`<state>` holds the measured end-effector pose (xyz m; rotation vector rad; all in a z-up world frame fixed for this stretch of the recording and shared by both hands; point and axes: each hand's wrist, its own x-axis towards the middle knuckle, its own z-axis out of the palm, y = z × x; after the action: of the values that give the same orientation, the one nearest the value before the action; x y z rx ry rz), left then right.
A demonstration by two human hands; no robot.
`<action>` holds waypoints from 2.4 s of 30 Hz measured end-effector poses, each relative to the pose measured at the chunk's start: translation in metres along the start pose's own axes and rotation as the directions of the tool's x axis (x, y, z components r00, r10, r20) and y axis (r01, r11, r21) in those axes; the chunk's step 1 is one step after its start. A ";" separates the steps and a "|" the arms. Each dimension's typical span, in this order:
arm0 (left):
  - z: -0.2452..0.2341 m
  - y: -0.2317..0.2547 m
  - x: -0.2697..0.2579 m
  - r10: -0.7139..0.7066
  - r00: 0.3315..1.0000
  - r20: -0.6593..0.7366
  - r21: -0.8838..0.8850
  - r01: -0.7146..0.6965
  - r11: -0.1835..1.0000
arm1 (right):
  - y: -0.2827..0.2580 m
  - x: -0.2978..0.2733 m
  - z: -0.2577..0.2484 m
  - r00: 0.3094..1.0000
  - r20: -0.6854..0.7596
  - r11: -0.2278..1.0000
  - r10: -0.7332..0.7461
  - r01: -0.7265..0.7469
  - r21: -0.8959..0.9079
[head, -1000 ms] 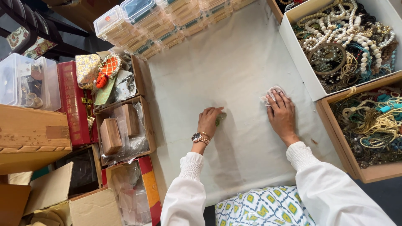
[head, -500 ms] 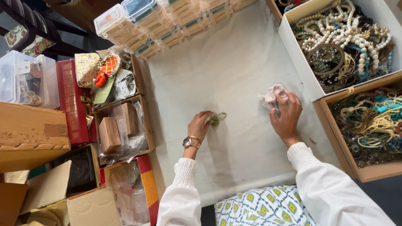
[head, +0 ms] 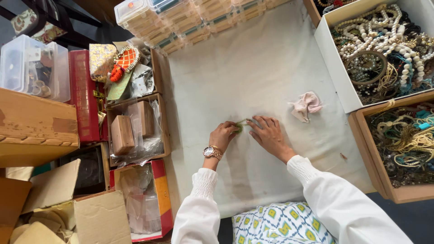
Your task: Sorting, measuring, and packaging necklaces and jewelry components.
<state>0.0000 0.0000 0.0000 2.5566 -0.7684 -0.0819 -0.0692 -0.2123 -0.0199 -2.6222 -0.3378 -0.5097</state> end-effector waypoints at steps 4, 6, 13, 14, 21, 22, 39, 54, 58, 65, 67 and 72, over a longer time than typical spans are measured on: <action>0.008 -0.001 -0.002 -0.007 1.000 -0.016 -0.015 0.007 1.000 | 0.001 -0.005 0.001 1.000 0.031 1.000 0.003 -0.003 -0.003; 0.010 0.002 -0.002 -0.030 0.999 -0.039 -0.031 0.029 0.999 | -0.001 -0.010 0.002 1.000 0.016 1.000 -0.026 0.026 -0.003; 0.011 0.005 -0.003 -0.079 0.996 -0.042 -0.037 0.078 0.996 | -0.019 -0.025 0.005 0.999 0.001 0.997 -0.050 0.050 0.055; 0.011 0.005 -0.004 -0.083 0.995 -0.052 -0.042 0.081 0.996 | -0.024 -0.026 0.002 1.000 0.011 0.995 -0.007 0.006 0.097; 0.016 0.006 -0.002 -0.130 0.988 -0.080 -0.071 0.124 0.990 | -0.051 -0.029 0.006 0.994 -0.007 0.960 0.111 -0.105 0.260; 0.015 0.008 -0.001 -0.129 0.988 -0.080 -0.071 0.123 0.990 | -0.049 -0.028 0.006 0.994 -0.008 0.960 0.111 -0.105 0.259; 0.020 -0.005 -0.006 -0.123 0.989 -0.078 -0.073 0.118 0.990 | -0.045 -0.024 0.000 0.980 0.083 0.868 0.178 -0.197 0.456; 0.035 0.034 -0.012 -0.350 0.929 -0.123 -0.062 0.345 0.936 | -0.011 0.004 0.023 0.989 0.132 0.984 0.059 -0.080 0.162; 0.037 0.032 -0.013 -0.368 0.922 -0.122 -0.078 0.361 0.929 | -0.010 0.000 0.023 0.992 0.121 0.987 0.038 -0.056 0.150; 0.043 0.016 -0.017 -0.361 0.924 -0.126 -0.188 0.335 0.923 | -0.012 -0.003 0.022 0.995 0.093 0.991 0.022 -0.034 0.126; 0.043 0.013 -0.017 -0.350 0.928 -0.131 -0.203 0.320 0.925 | -0.011 -0.003 0.023 0.996 0.089 0.993 0.018 -0.029 0.118; 0.034 0.014 -0.015 -0.399 0.909 -0.117 -0.353 0.338 0.873 | -0.011 -0.005 0.023 0.995 0.095 0.994 0.014 -0.024 0.106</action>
<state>-0.0262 -0.0158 -0.0250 2.3151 -0.1641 -0.0820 -0.0700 -0.1920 -0.0369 -2.5474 -0.3598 -0.3521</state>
